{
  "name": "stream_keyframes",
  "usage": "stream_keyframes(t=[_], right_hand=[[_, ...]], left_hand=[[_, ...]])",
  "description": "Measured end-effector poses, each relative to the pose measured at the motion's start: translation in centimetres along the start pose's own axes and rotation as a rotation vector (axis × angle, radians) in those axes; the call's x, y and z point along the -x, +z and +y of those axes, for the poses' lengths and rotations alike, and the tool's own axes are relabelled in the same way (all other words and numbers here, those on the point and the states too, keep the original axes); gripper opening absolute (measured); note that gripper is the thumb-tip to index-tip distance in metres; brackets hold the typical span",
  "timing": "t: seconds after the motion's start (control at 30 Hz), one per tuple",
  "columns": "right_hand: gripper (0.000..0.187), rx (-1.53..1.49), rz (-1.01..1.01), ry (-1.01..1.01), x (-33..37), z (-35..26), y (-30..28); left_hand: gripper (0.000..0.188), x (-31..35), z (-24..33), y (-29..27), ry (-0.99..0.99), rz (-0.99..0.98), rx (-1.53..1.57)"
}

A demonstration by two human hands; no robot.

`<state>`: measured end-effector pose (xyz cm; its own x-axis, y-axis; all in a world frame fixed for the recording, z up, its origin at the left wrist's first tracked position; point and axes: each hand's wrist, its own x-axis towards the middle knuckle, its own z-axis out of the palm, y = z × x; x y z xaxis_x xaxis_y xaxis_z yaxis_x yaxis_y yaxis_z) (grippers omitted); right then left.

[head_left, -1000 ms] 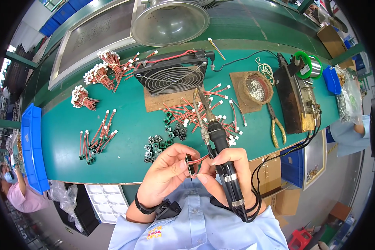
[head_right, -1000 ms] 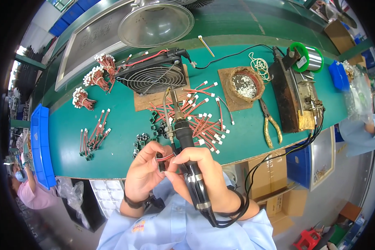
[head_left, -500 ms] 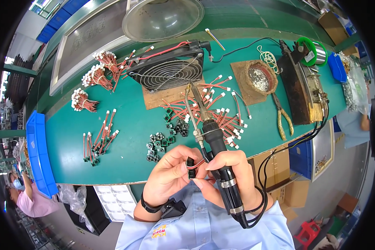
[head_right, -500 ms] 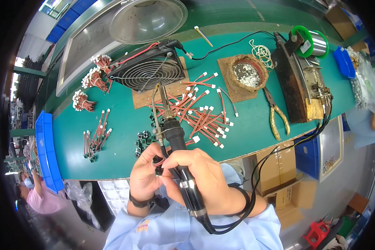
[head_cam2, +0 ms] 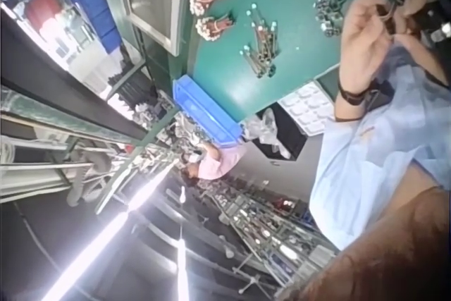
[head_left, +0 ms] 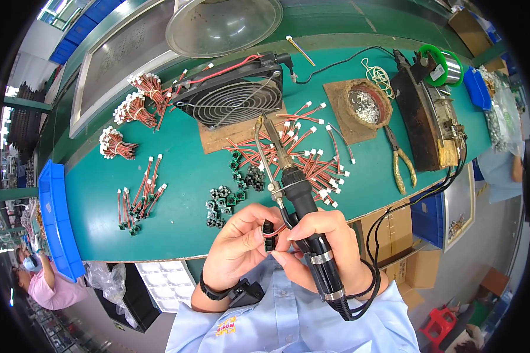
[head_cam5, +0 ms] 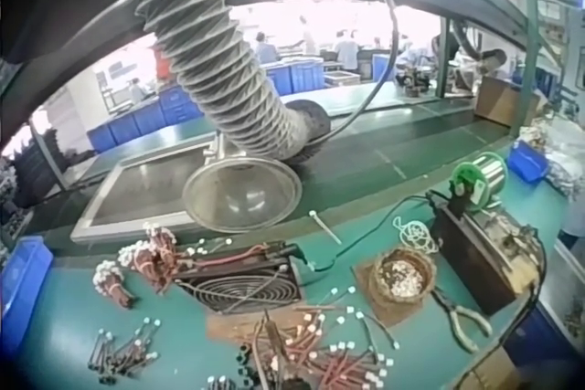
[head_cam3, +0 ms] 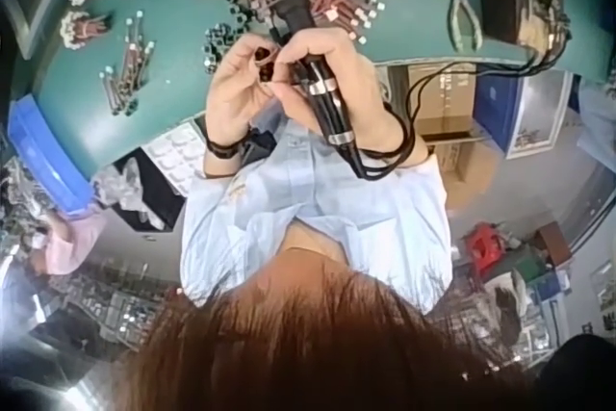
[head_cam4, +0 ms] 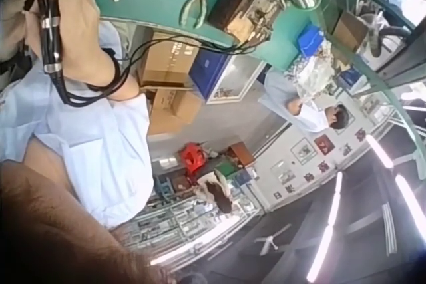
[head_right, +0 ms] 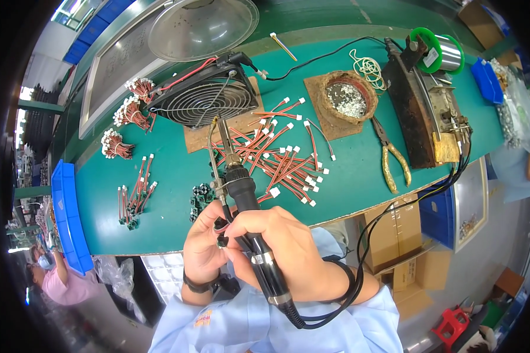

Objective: The person solders wires to circuit boards using a soldering iron and then trims the excess wire with pliers. They repeat this process for several assemblies, occasionally setting finished pieces aside on the green work surface.

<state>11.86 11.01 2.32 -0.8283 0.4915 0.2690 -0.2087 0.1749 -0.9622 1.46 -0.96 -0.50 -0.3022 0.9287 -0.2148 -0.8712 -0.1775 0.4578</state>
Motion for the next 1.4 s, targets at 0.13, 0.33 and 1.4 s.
stream_keyframes(t=[0.13,0.33,1.4], right_hand=[[0.042,0.074,-0.097,-0.053,-0.5,0.0,-0.4],[0.042,0.104,-0.095,-0.090,-0.7,-0.1,-0.5],[0.037,-0.030,-0.077,0.132,-0.7,0.0,-1.4]], left_hand=[[0.022,0.0,-0.1,0.0,0.011,0.018,-0.016],[0.022,0.0,-0.1,0.0,0.064,0.026,-0.084],[0.018,0.7,1.3,1.5,0.155,0.137,-0.496]])
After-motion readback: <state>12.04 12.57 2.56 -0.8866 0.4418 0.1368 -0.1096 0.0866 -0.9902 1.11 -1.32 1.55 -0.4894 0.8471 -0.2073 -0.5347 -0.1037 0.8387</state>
